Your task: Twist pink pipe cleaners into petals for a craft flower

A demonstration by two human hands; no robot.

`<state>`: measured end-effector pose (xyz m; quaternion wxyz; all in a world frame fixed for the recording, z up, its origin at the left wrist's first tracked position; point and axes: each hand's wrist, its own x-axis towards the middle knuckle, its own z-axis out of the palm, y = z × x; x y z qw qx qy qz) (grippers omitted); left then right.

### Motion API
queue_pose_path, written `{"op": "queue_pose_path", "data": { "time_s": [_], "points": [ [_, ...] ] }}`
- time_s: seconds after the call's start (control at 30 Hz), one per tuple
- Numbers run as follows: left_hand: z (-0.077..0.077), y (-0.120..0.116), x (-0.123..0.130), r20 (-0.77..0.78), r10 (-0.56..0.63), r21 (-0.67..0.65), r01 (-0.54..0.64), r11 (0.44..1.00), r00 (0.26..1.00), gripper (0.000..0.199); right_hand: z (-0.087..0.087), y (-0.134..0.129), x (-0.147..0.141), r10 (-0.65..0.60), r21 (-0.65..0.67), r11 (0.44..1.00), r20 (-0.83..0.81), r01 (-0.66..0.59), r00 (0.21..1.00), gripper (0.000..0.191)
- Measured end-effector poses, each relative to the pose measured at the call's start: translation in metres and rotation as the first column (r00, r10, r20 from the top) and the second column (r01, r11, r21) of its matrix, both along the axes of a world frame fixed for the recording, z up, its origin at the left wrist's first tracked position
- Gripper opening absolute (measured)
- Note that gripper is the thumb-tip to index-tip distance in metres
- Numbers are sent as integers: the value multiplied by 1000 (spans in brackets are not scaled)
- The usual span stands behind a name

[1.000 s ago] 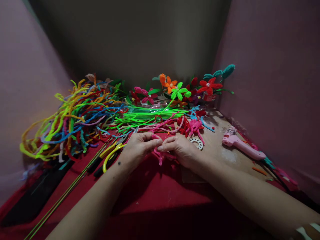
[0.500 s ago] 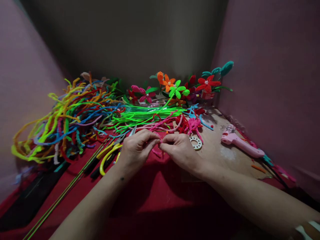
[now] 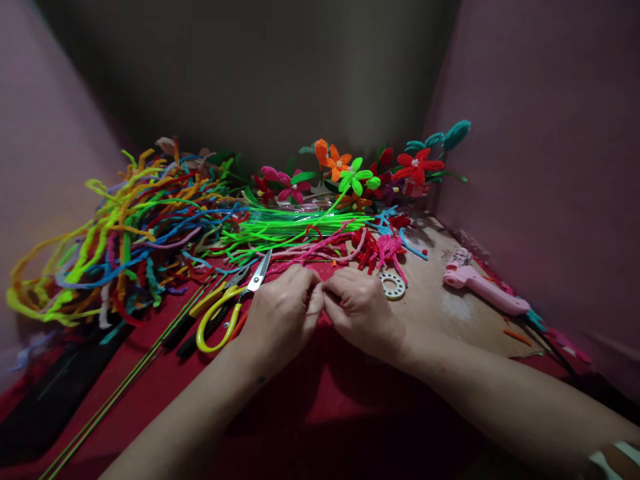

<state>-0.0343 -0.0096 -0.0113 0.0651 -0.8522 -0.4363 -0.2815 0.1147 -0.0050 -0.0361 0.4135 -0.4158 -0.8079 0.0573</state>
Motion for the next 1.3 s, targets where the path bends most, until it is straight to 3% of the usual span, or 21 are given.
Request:
{"op": "queue_pose_path", "data": {
  "time_s": [0.27, 0.43, 0.53, 0.63, 0.73, 0.97, 1.17, 1.3],
  "points": [
    [-1, -1, 4, 109, 12, 55, -18, 998, 994, 11, 6, -2, -2, 8, -48, 999, -64, -11, 998, 23],
    [4, 3, -3, 38, 50, 241, -58, 969, 998, 9, 4, -1, 1, -48, -36, 998, -49, 46, 998, 22],
    [11, 5, -9, 147, 55, 270, -94, 958, 988, 8, 5, 0, 1, -62, -96, 994, -60, 56, 996, 24],
    [14, 5, -9, 188, -60, 220, 18, 975, 980, 7, 6, 1, 1, -79, -172, 983, -96, 61, 992, 24],
    [11, 6, -6, 74, -178, 189, 162, 968, 981, 14, 8, 1, 1, -83, -197, 979, -112, 60, 990, 21],
    [3, 7, -3, -117, -197, 195, 217, 957, 973, 16, 8, 0, 2, -49, -185, 982, -90, 31, 995, 17],
    [-2, 8, -3, -223, -88, 292, 153, 944, 971, 12, 10, 0, 1, -35, -200, 980, -153, 4, 988, 22],
    [0, 10, -6, -86, -2, 279, 26, 960, 996, 12, 13, 3, 3, -14, -326, 943, -226, -62, 974, 22]
  ]
}}
